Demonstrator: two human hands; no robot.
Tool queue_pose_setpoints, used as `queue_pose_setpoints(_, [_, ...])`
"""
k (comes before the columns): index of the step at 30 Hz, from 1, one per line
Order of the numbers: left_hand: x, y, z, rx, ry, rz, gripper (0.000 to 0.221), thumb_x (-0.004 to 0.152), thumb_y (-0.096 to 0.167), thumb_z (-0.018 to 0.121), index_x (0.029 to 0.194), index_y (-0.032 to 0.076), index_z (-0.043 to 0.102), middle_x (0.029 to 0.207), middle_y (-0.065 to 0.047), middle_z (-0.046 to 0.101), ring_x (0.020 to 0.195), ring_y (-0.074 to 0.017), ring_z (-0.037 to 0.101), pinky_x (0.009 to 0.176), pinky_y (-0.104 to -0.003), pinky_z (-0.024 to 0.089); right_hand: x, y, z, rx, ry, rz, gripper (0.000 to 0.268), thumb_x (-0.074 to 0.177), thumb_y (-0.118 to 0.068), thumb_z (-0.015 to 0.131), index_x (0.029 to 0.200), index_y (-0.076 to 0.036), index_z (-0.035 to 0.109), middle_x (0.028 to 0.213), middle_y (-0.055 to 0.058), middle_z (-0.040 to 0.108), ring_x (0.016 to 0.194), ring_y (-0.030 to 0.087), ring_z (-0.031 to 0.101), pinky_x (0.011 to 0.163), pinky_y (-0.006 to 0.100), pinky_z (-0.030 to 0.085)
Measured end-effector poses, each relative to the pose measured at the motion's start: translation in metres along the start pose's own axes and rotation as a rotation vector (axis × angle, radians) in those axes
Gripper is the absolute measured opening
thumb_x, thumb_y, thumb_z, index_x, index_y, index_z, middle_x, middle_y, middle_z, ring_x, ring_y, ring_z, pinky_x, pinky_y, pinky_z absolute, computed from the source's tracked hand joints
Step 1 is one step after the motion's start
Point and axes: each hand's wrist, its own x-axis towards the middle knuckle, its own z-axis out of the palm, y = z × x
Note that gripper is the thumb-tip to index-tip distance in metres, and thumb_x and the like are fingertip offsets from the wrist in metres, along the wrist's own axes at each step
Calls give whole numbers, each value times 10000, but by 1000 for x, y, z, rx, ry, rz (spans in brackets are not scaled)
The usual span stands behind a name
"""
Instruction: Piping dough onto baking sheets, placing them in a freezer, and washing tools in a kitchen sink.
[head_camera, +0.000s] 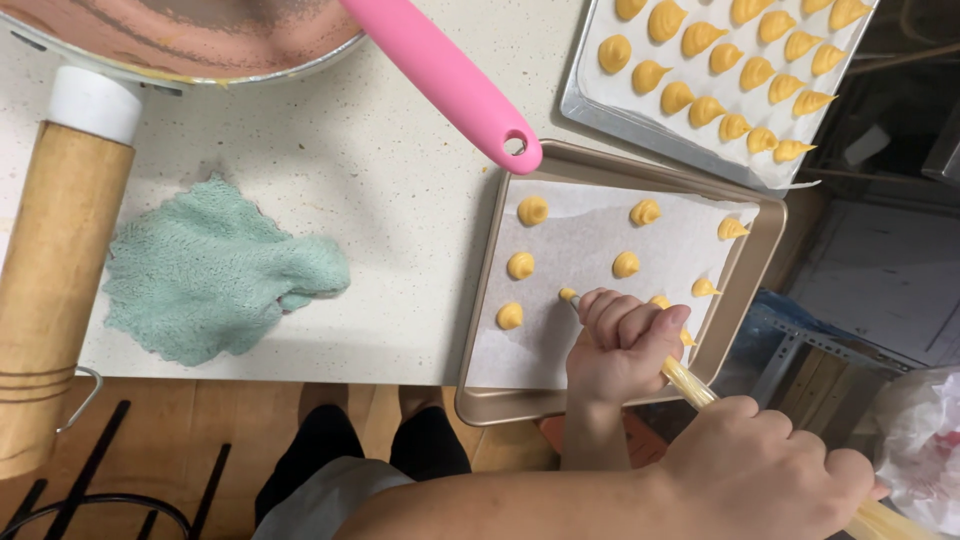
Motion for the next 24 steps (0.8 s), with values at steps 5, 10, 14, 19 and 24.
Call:
queue_pose_setpoints(5, [-2,-2,2,-27,-6,6,279,879,201,647,702,57,487,561,-144,536,490,-249,557,521,-361,406,2,2,-2,-8,15,3,576,1182,-360,333,660,-137,238,535,-3,221,499,151,171,543,351,281])
queue_pose_setpoints(10, [-2,-2,1,-10,10,1,314,918,209,657,710,54,480,575,-145,541,501,-254,555,539,-362,405,3,2,-1,-16,-6,6,580,1180,-360,341,655,-139,233,536,-8,210,475,140,160,532,345,268])
queue_pose_setpoints(14, [0,-2,0,-4,1,-1,333,946,217,665,715,59,485,576,-139,546,497,-248,556,535,-354,406,4,6,-3,6,-5,3,579,1182,-357,334,655,-141,231,536,-6,210,473,141,158,530,349,265])
queue_pose_setpoints(19, [6,-2,-10,-13,57,1,358,955,214,667,692,55,482,548,-139,538,468,-246,538,510,-346,382,4,9,-2,47,-6,15,582,1181,-370,309,652,-142,226,534,-13,204,468,127,135,507,331,227])
queue_pose_setpoints(24, [2,-4,-5,19,52,6,341,942,204,664,695,64,475,562,-135,539,482,-236,542,523,-337,378,4,10,-1,53,1,21,581,1185,-367,310,657,-142,222,539,-12,208,462,119,129,486,313,209])
